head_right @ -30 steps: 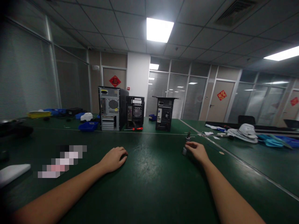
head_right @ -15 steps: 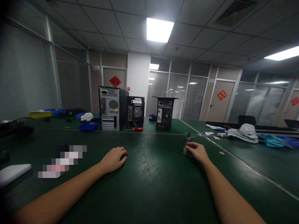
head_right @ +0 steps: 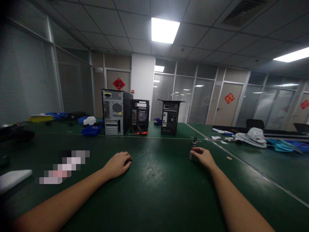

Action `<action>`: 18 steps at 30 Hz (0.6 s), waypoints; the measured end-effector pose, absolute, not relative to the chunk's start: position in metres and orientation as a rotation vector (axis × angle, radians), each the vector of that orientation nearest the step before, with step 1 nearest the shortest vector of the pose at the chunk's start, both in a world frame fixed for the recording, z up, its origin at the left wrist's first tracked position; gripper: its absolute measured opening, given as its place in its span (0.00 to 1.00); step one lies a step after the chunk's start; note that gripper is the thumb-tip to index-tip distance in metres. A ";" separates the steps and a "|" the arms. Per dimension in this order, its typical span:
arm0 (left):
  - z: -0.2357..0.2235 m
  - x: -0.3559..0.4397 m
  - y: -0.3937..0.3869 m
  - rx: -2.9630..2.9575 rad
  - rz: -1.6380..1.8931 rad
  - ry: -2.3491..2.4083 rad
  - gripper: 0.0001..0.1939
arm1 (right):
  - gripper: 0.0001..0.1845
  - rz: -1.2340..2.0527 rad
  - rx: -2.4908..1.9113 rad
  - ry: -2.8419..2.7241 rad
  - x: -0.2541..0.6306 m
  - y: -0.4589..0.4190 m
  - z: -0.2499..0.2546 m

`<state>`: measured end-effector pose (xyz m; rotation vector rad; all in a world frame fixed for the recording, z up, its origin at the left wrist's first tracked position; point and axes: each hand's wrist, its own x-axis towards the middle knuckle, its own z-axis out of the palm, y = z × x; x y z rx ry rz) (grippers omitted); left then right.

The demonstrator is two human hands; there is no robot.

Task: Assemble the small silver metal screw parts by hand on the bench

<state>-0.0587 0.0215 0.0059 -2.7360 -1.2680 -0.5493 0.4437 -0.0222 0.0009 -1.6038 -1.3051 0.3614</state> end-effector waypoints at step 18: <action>0.005 -0.058 0.022 -2.722 -0.552 -1.269 0.15 | 0.19 0.297 -1.674 -1.383 0.441 -0.019 -0.002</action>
